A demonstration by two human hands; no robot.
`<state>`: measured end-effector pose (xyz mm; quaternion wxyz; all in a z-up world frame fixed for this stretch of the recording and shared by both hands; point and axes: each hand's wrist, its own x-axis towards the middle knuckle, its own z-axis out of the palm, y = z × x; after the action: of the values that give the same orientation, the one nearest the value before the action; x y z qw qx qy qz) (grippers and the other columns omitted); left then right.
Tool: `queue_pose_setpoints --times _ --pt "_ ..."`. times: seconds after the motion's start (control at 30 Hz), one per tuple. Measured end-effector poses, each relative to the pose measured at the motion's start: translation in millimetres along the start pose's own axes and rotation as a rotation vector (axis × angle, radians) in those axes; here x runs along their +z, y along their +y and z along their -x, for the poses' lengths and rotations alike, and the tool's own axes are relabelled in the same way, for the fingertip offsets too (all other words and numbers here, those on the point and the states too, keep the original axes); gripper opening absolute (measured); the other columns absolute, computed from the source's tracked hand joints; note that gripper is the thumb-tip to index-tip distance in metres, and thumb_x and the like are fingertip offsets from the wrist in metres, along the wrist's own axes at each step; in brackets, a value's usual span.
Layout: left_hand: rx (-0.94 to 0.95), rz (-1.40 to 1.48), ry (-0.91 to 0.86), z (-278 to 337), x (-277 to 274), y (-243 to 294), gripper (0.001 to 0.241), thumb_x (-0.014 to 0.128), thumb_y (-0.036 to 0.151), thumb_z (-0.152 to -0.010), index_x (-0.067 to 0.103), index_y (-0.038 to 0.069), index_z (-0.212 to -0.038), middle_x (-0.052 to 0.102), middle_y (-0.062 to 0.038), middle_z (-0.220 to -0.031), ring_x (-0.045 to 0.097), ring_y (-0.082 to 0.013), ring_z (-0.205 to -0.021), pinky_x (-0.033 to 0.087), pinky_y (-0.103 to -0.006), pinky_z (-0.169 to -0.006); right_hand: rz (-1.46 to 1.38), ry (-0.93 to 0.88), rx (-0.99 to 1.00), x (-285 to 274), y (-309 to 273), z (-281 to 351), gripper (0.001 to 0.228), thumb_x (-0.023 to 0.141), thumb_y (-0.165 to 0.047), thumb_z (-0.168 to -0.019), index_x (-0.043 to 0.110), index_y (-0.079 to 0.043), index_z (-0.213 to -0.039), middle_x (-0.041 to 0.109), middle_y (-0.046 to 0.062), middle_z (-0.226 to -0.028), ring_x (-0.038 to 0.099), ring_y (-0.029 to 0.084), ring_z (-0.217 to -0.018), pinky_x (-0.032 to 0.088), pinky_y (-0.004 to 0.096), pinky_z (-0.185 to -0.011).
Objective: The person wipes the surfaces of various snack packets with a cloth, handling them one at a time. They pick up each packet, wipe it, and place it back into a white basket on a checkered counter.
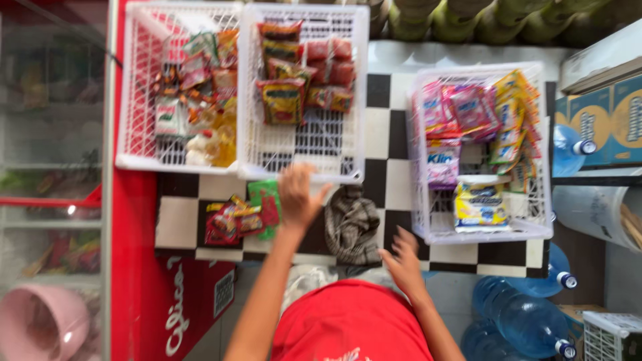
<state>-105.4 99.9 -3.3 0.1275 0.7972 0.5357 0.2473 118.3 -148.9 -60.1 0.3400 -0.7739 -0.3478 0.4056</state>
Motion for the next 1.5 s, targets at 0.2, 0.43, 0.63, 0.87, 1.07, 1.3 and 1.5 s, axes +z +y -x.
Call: queue_pose_setpoints --times 0.2,0.43,0.63,0.87,1.07,1.3,1.5 --pt "0.071 -0.14 -0.173 -5 17 -54 0.035 0.077 0.037 -0.082 0.07 0.02 -0.112 0.067 -0.003 -0.108 0.057 -0.0278 -0.117 0.02 -0.0738 -0.114 0.931 -0.336 -0.3 77 -56 -30 0.1 0.084 -0.038 -0.072 0.037 -0.028 -0.159 0.024 0.023 -0.168 0.022 0.046 -0.146 0.031 0.06 -0.111" --pt "0.17 0.039 -0.265 15 65 -80 0.022 0.073 0.028 -0.091 0.069 0.015 -0.109 0.065 -0.003 -0.105 0.06 -0.0241 -0.112 0.022 -0.0668 -0.115 1.049 -0.184 -0.339 68 -6 -26 0.067 0.074 -0.026 -0.08 0.055 -0.028 -0.144 0.033 0.013 -0.162 0.028 0.036 -0.153 0.032 0.06 -0.117" --pt "0.146 0.257 -0.235 53 46 -60 0.024 0.069 0.023 -0.091 0.067 0.013 -0.114 0.067 -0.005 -0.112 0.062 -0.0231 -0.116 0.028 -0.054 -0.119 0.866 0.033 -0.254 18 -32 2 0.051 0.072 -0.025 -0.085 0.065 -0.023 -0.136 0.048 0.02 -0.151 0.048 0.042 -0.134 0.043 0.055 -0.106" --pt "0.12 0.385 -0.228 25 -5 -51 0.04 0.075 0.034 -0.089 0.069 0.005 -0.116 0.071 -0.013 -0.111 0.064 -0.0314 -0.105 0.042 -0.048 -0.099 0.187 0.141 -0.355 46 -154 -32 0.027 0.074 -0.01 -0.093 0.073 -0.004 -0.119 0.077 0.013 -0.104 0.076 0.019 -0.09 0.058 0.028 -0.082" --pt "0.019 0.24 0.018 -22 -4 -84 0.024 0.068 0.028 -0.097 0.07 0.006 -0.107 0.074 -0.009 -0.1 0.07 -0.0291 -0.095 0.051 -0.0425 -0.089 0.008 -0.062 -0.405 129 -184 -166 0.036 0.075 -0.013 -0.092 0.066 -0.002 -0.126 0.076 0.012 -0.116 0.075 0.016 -0.101 0.059 0.029 -0.087" --pt "-0.071 0.081 0.014 -26 19 -87 0.015 0.065 0.024 -0.096 0.068 0.008 -0.096 0.072 -0.008 -0.086 0.07 -0.0264 -0.081 0.05 -0.0413 -0.078 0.19 -0.04 -0.397 231 -147 -309 0.074 0.088 -0.033 -0.084 0.05 0.001 -0.138 0.069 0.022 -0.127 0.067 0.036 -0.118 0.053 0.042 -0.099" --pt "-0.096 0.071 0.017 -28 16 -85 0.02 0.065 0.026 -0.097 0.069 0.008 -0.104 0.072 -0.007 -0.09 0.069 -0.0248 -0.084 0.05 -0.0405 -0.08 0.145 -0.028 -0.108 251 -159 -311 0.081 0.089 -0.036 -0.075 0.05 0.002 -0.134 0.07 0.021 -0.121 0.069 0.032 -0.112 0.054 0.04 -0.095"
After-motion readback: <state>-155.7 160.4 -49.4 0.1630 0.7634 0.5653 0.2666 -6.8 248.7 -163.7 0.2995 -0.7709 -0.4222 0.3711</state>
